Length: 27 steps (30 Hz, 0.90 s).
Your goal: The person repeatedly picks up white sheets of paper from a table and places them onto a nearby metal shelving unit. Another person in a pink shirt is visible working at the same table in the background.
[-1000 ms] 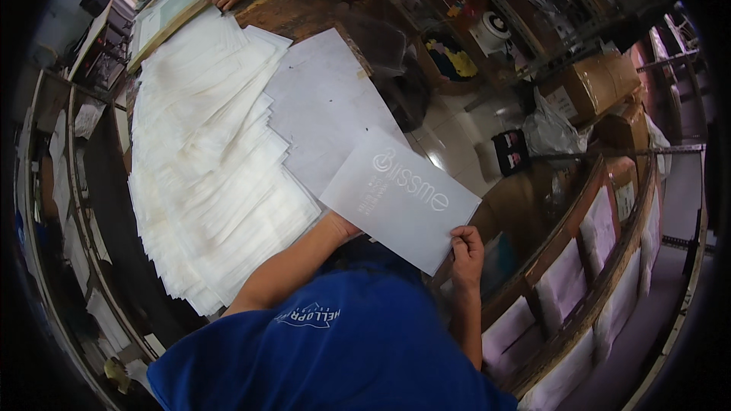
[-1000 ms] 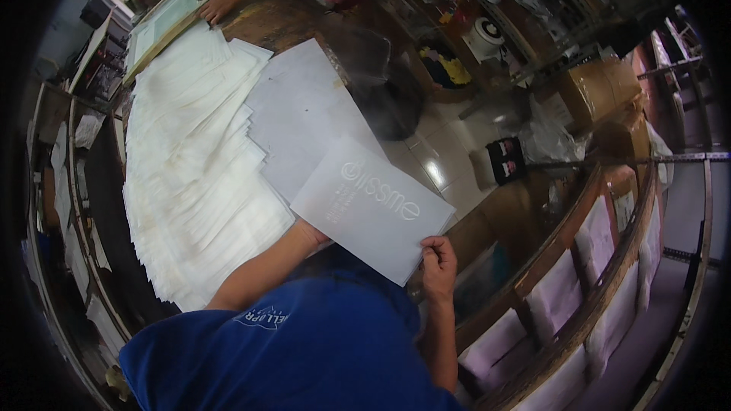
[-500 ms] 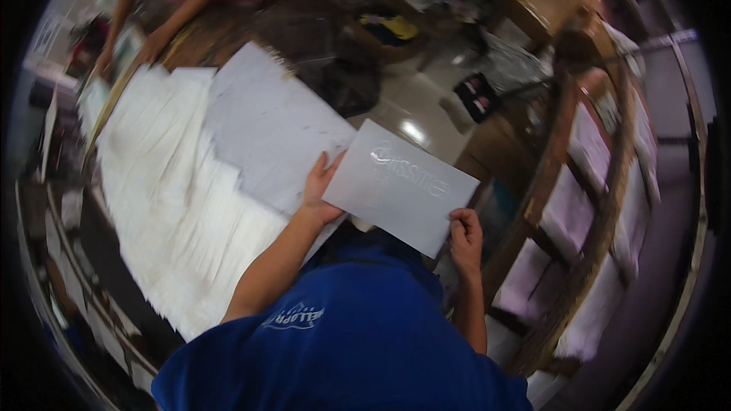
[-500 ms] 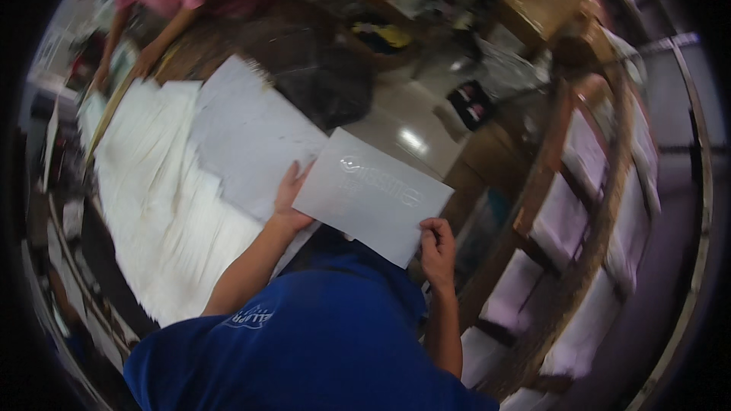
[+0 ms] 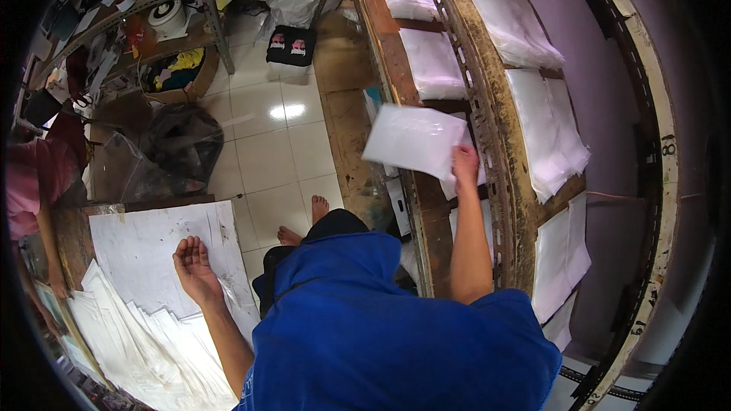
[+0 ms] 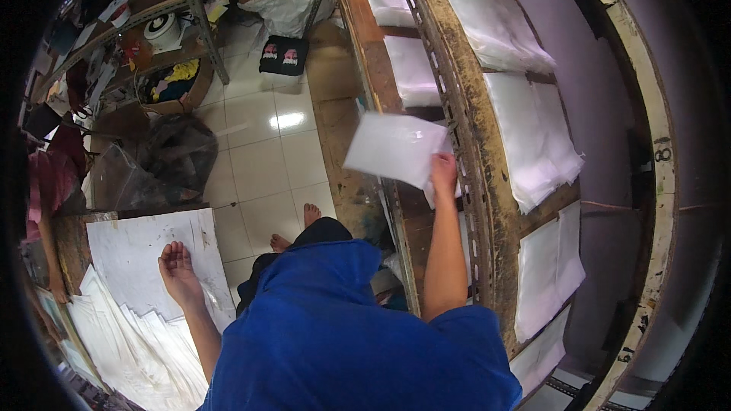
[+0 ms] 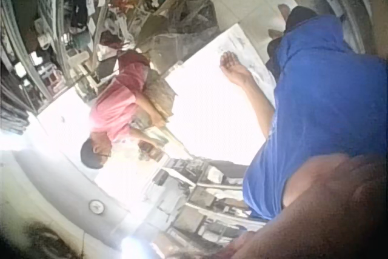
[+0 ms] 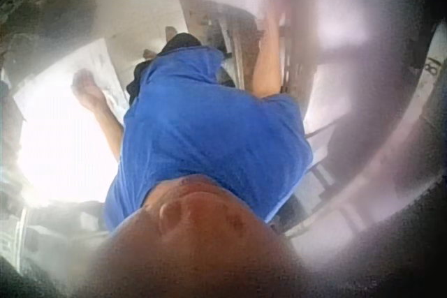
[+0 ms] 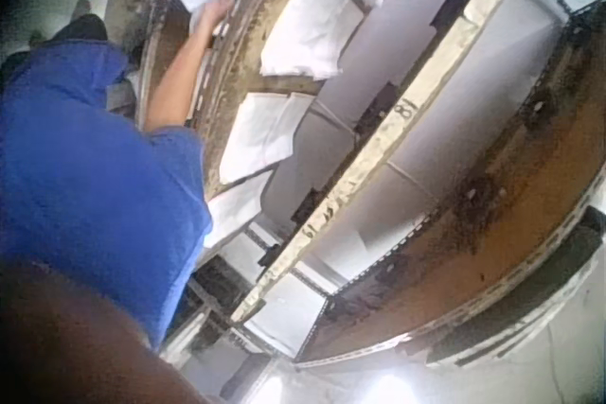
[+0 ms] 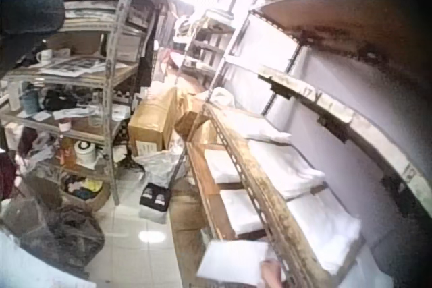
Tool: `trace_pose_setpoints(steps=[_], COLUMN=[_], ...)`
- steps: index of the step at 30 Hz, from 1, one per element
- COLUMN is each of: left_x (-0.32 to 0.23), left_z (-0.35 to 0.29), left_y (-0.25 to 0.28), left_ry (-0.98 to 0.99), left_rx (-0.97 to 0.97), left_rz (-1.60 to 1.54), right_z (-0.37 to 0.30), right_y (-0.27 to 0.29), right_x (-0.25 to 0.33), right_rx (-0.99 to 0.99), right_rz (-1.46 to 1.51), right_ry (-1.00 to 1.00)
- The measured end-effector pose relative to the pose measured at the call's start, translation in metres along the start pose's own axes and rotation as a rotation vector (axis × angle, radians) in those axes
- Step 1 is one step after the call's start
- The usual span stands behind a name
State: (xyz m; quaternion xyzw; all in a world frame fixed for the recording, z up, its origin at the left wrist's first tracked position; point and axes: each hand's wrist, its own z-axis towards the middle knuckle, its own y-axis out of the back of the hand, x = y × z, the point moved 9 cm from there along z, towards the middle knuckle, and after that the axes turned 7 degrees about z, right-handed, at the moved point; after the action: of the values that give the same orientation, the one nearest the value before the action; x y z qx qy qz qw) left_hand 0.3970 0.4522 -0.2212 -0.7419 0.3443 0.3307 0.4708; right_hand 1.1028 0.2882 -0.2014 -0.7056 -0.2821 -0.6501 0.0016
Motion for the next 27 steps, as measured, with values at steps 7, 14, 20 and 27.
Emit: trace_pose_setpoints(steps=[7,14,20,27], left_x=[-0.002,0.001,-0.007,-0.031], left_z=[-0.003,0.001,-0.006,-0.04], left_y=[-0.004,-0.008,-0.013,-0.001], left_ry=[-0.029,-0.04,-0.087,-0.047], left_rx=[-0.057,-0.059,-0.057,-0.218], left_rz=[0.109,0.159,0.198,0.335], right_z=[0.044,0.052,0.071,0.081], right_y=[0.11,0.143,0.146,0.17], right_x=[-0.133,-0.166,-0.187,-0.137], right_rx=[-0.305,-0.438,-0.431,-0.628], right_rz=[0.038,-0.583,-0.586,-0.371], right_ry=[-0.231,0.005,-0.13,0.343])
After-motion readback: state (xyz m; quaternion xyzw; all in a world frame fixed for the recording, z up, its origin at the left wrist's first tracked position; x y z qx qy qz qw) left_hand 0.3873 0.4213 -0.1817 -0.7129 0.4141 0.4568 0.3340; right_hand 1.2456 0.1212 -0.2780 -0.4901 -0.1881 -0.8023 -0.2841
